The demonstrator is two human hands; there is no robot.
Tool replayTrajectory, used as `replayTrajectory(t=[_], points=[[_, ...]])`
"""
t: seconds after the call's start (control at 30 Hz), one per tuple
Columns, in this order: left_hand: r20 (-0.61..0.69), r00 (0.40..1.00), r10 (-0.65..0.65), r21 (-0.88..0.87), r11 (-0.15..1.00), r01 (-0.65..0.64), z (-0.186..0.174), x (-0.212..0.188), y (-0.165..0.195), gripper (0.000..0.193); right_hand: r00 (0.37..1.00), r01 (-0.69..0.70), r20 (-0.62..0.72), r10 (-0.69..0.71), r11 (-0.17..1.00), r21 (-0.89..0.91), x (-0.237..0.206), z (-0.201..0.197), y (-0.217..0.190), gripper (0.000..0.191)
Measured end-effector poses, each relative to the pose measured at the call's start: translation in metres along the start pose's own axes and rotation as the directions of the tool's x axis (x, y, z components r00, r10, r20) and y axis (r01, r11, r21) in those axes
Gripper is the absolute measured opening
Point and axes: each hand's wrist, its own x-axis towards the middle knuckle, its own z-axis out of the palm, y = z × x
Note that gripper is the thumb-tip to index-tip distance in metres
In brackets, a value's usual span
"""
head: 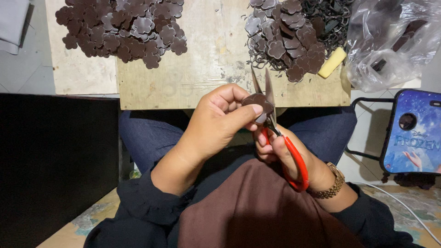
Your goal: The person sits on the floor and uses red-handled scissors to trim the edges of small, dark, flower-shaped craft pieces. They pick up each piece, trim it, and place it into a pile on a wooden board.
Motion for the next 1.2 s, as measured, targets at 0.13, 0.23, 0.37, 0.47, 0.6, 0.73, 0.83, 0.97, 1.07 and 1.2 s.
replayTrajectory(t=[0.13, 0.23, 0.37, 0.47, 0.6, 0.73, 0.83, 0.97, 1.07, 1.2], points=[[0.011, 1.0, 0.014, -0.007, 1.0, -0.014, -0.003, 0.0, 0.0, 0.008, 1.0, -0.008, 0.011, 0.008, 1.0, -0.014, 0.001, 0.001, -0.005, 0.06], [0.024, 0.999, 0.027, -0.021, 0.999, -0.026, -0.006, 0.0, 0.0, 0.007, 1.0, -0.013, 0.023, 0.013, 1.0, -0.008, 0.001, 0.002, -0.006, 0.059], [0.002, 1.0, 0.027, 0.017, 0.999, -0.027, -0.009, 0.0, 0.001, 0.007, 1.0, -0.009, 0.027, 0.011, 0.999, -0.041, 0.002, 0.0, -0.006, 0.055], [-0.022, 1.0, 0.01, 0.026, 1.0, -0.009, -0.009, 0.0, 0.001, 0.007, 1.0, -0.021, 0.015, 0.022, 0.998, -0.053, 0.001, -0.001, -0.006, 0.053], [-0.012, 1.0, 0.016, 0.007, 1.0, -0.015, -0.009, 0.002, 0.003, 0.008, 1.0, -0.028, 0.006, 0.028, 0.997, -0.067, 0.0, -0.004, -0.003, 0.051], [-0.036, 0.999, 0.04, 0.055, 0.998, -0.038, -0.008, 0.002, 0.009, 0.008, 0.997, -0.067, -0.032, 0.065, 0.995, -0.069, 0.0, -0.008, 0.001, 0.048], [-0.079, 0.997, 0.019, 0.023, 1.0, -0.017, -0.006, 0.003, 0.014, 0.007, 0.999, -0.037, -0.019, 0.036, 0.998, -0.053, 0.002, -0.009, 0.002, 0.051], [-0.141, 0.988, -0.056, -0.03, 0.998, 0.053, -0.005, 0.003, 0.018, 0.007, 0.999, -0.03, -0.013, 0.03, 0.999, -0.018, 0.003, -0.006, 0.0, 0.056], [-0.096, 0.995, 0.015, 0.043, 0.999, -0.011, -0.007, 0.001, 0.018, 0.005, 1.0, -0.016, 0.012, 0.018, 0.992, -0.127, 0.005, -0.005, -0.003, 0.065], [-0.088, 0.996, 0.029, 0.115, 0.993, -0.019, -0.008, 0.002, 0.012, 0.007, 0.998, 0.017, 0.065, -0.005, 0.983, -0.185, 0.005, -0.006, -0.004, 0.072]])
